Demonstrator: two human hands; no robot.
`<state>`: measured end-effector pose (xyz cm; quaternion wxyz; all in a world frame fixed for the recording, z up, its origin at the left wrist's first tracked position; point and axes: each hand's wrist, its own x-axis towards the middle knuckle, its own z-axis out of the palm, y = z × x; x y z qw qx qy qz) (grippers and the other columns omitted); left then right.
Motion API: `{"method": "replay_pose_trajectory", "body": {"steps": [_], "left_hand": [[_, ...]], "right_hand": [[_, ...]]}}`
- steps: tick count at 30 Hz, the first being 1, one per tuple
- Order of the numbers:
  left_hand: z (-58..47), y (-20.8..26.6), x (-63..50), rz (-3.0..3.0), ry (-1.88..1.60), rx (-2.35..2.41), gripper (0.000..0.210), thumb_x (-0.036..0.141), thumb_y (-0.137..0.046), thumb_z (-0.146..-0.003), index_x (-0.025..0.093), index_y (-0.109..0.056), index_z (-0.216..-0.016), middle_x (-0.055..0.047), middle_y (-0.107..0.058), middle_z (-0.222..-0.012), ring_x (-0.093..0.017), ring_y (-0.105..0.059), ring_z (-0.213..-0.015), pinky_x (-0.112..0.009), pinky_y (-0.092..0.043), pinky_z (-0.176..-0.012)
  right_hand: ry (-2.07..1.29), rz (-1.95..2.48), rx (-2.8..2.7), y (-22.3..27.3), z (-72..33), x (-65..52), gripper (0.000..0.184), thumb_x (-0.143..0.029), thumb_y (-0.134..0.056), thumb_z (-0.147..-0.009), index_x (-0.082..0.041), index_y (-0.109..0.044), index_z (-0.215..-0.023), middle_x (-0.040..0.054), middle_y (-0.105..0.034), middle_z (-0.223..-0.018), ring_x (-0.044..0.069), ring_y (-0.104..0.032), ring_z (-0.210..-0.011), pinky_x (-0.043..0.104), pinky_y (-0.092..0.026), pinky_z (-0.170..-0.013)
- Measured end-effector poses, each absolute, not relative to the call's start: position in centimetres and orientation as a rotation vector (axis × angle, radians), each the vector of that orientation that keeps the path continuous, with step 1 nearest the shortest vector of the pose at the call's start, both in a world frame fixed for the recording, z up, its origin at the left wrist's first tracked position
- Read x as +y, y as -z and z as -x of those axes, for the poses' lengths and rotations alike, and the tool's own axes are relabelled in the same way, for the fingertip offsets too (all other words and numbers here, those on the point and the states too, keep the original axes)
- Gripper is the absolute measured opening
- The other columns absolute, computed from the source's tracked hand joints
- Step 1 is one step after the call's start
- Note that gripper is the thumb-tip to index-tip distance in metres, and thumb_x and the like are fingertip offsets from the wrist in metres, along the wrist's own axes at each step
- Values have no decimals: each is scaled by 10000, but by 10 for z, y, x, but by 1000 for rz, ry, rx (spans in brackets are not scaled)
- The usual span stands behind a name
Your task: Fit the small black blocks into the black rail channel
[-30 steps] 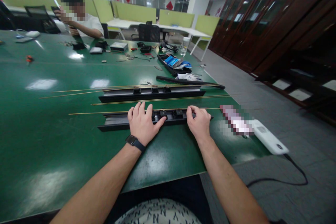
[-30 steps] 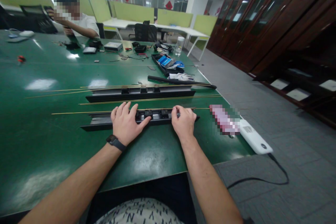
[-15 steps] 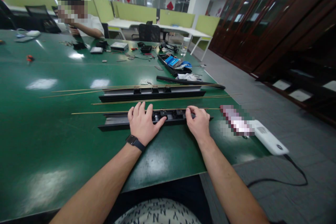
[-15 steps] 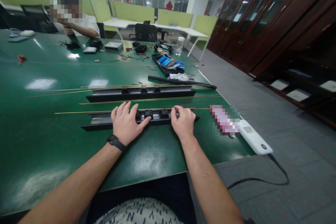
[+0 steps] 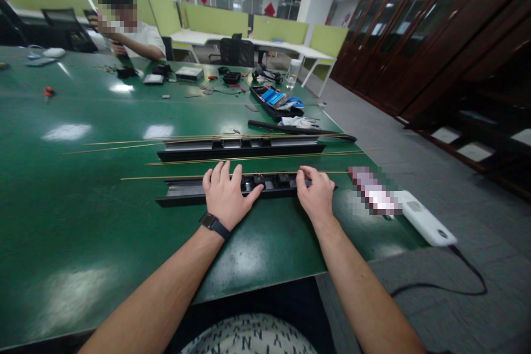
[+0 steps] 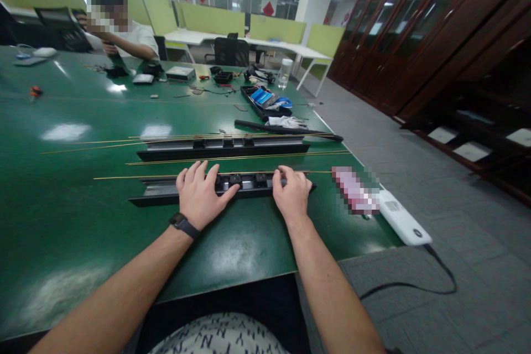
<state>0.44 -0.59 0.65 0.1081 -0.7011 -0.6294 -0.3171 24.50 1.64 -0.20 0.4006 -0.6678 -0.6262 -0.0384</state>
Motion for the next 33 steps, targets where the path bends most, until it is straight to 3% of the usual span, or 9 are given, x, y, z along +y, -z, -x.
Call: {"method": "replay_pose_trajectory", "body": {"steps": [13,23,33], "left_hand": [[-4,-7,-6,2083,954,-1859,687,695,-596,-922,177,-677,-1367,-233,-606,-1489,-408,-457,-1475,-604,-279,-1235],[-4,-7,-6,2076,944,-1858,680,698,-610,-913,192,-681,-1361,-223,-611,-1489,-404,-464,-1473,-605,-290,-1228],[-4,-7,-6,2076,936,-1859,699,709,-597,-918,175,-680,-1362,-235,-603,-1493,-402,-457,-1479,-598,-284,-1234]], "right_hand": [[135,1717,-1562,1,-246,17,335,-436,-505,-1014,-228,-768,-1023,83,-789,-982,272,-640,-1011,409,-378,-927],[103,1678,-1583,3,-246,17,325,-444,-542,-996,-242,-757,-1133,62,-792,-974,259,-652,-1003,407,-377,-953],[151,1723,-1541,2,-247,18,335,-443,-513,-1013,-225,-768,-1014,84,-790,-963,272,-635,-1001,403,-377,-910]]}}
